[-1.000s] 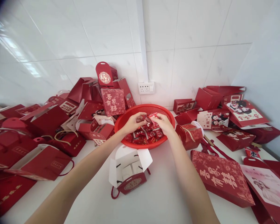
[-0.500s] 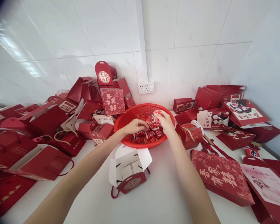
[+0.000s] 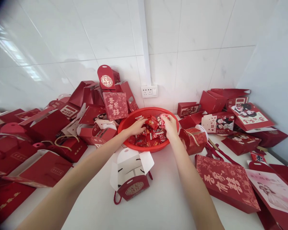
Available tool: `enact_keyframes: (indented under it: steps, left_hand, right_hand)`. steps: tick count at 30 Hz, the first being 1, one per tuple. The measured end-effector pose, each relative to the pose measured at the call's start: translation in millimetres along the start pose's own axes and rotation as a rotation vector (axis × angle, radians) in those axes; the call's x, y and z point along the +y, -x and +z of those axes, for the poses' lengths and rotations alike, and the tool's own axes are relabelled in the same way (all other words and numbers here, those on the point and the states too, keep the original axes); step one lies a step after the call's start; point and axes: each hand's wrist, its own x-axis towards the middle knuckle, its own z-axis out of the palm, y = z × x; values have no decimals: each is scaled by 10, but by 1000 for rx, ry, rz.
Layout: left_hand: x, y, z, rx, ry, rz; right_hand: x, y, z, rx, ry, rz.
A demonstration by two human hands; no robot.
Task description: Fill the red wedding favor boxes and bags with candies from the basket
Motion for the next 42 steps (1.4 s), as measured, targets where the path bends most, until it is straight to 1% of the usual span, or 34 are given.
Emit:
enact_keyframes:
  steps: [3, 8, 10, 12, 15, 20, 22, 25, 29, 32, 36, 42]
  left_hand:
    - [26, -109, -60, 30, -41, 35]
    - [243, -342, -60, 42, -85, 122]
    - [324, -414, -41, 31, -99, 130]
    - [363, -453, -35, 19, -113, 108]
    - [314, -456, -62, -4, -126, 35]
    - [42, -399, -137, -39, -157, -132]
    - [-47, -387, -138, -75, -167, -167]
    - [-72, -400, -85, -124, -168, -144]
    - [29, -444, 55, -208, -148, -32]
    - [66, -461, 139, -204, -133, 31]
    - [13, -474, 171, -185, -123, 35]
    - [-49, -504, 171, -216, -118, 27]
  right_hand:
    - [12, -1, 5, 30, -18, -14]
    - [30, -47, -40, 78, -40, -53]
    - [39, -69, -57, 88, -38, -65]
    - [50, -87, -66, 96, -33, -75]
    - [63, -101, -70, 106, -30, -82]
    - [66, -89, -68, 96, -18, -84]
    - [62, -79, -63, 95, -16, -82]
    - [54, -65, -50, 102, -20, -81]
    - [44, -54, -42, 110, -24, -75]
    - [44, -54, -50, 105, -21, -71]
    - [56, -62, -61, 89, -23, -70]
    - [63, -70, -49, 103, -68, -70]
